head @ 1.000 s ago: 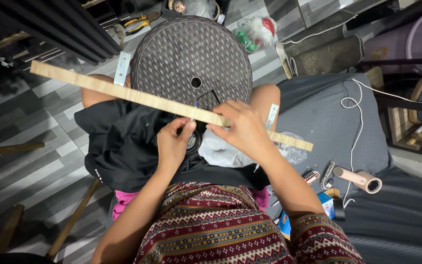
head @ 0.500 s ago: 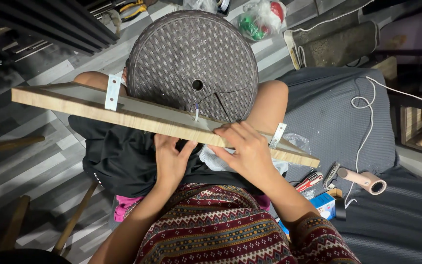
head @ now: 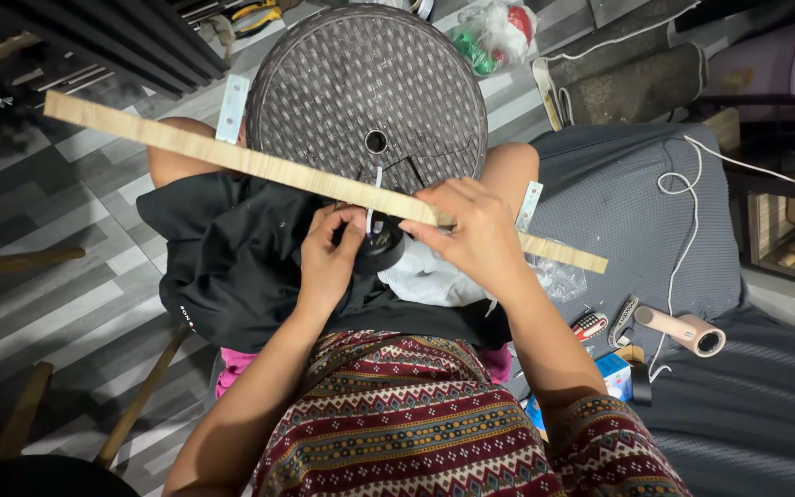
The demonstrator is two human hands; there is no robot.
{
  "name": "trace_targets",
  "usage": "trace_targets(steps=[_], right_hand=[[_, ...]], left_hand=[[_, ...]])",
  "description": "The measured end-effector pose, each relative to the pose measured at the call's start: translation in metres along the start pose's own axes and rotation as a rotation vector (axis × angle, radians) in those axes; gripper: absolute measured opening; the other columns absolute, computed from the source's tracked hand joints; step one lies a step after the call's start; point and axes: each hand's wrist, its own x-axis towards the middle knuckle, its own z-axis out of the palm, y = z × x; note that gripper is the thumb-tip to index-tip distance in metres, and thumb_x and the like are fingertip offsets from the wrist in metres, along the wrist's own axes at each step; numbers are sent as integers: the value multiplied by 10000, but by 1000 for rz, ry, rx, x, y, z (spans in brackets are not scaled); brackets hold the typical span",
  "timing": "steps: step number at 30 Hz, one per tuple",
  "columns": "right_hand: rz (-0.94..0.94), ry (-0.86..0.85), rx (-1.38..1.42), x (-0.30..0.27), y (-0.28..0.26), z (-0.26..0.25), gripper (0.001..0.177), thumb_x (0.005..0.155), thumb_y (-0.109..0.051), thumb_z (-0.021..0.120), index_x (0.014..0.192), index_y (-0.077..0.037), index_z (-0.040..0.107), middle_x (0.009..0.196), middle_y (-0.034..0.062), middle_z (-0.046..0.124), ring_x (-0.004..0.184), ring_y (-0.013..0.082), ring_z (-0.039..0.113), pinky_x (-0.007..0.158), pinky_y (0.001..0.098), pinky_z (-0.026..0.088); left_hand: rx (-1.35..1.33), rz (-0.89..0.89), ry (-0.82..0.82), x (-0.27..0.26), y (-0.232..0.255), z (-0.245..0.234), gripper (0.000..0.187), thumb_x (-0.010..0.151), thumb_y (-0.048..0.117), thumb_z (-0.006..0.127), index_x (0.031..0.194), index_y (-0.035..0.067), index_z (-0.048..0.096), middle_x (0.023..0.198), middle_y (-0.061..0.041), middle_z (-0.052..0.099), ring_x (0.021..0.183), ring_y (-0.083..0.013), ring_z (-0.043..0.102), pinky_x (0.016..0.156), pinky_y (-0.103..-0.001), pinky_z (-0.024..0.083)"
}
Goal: The person attaches a light fixture and a circular bracket to a wooden board, secures the assembly with a long wooden piece, and then prepares electrical wires by removing them from a plastic bag.
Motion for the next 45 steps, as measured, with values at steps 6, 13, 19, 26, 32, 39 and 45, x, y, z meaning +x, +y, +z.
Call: trace_targets(steps=[6,13,19,26,32,39,45], right_hand=[[0,7,10,3,7,0,326,816,-213,875,998,8,721,942,120,717,880,321,677,759,404,522],[1,7,20,5,10,0,338,822,-231,873,1001,12,722,942,124,716,894,321,675,766,403,520],[6,10,17,12,20,0,336,840,-232,871,1011,16,721,960,130,724,897,316,680,774,397,521],[43,12,50,17,22,-1,347,846,-246,868,1015,20,722,968,121,733,863,279,704,718,364,534],[71,14,58,17,21,-2,347,838,-248,867,1009,18,724,944,120,726,774,260,691,626,348,517],[62,30,55,19,26,-1,354,842,-255,874,1018,11,721,946,115,730,748,244,689,615,335,517],[98,22,40,29,35,-1,362,818,-283,881,1008,-5,748,902,107,743,654,225,672,589,328,507]], left_hand=[[-54,160,-170,-20,-8,-17,1086,742,108,917,1559,8,208,1526,-225,378,1420,-304,424,1168,-376,342],[118,122,-45,-19,-2,-5,1105,684,180,948,1511,8,236,1449,-260,496,1344,-340,563,1117,-390,445],[167,16,65,-22,16,11,1163,635,252,977,1497,10,234,1405,-278,510,1284,-367,550,1059,-406,443],[122,139,188,-32,15,18,1039,692,224,958,1460,26,287,1393,-235,458,1234,-363,559,1046,-431,475],[372,545,214,-27,-8,14,952,717,173,947,1431,94,322,1448,-214,324,1221,-400,504,981,-430,523],[522,663,221,-19,-14,13,907,727,166,944,1430,158,371,1450,-218,353,1174,-397,478,885,-442,496],[598,705,257,-8,3,10,954,748,195,952,1520,177,391,1429,-222,381,1203,-428,470,915,-460,483]])
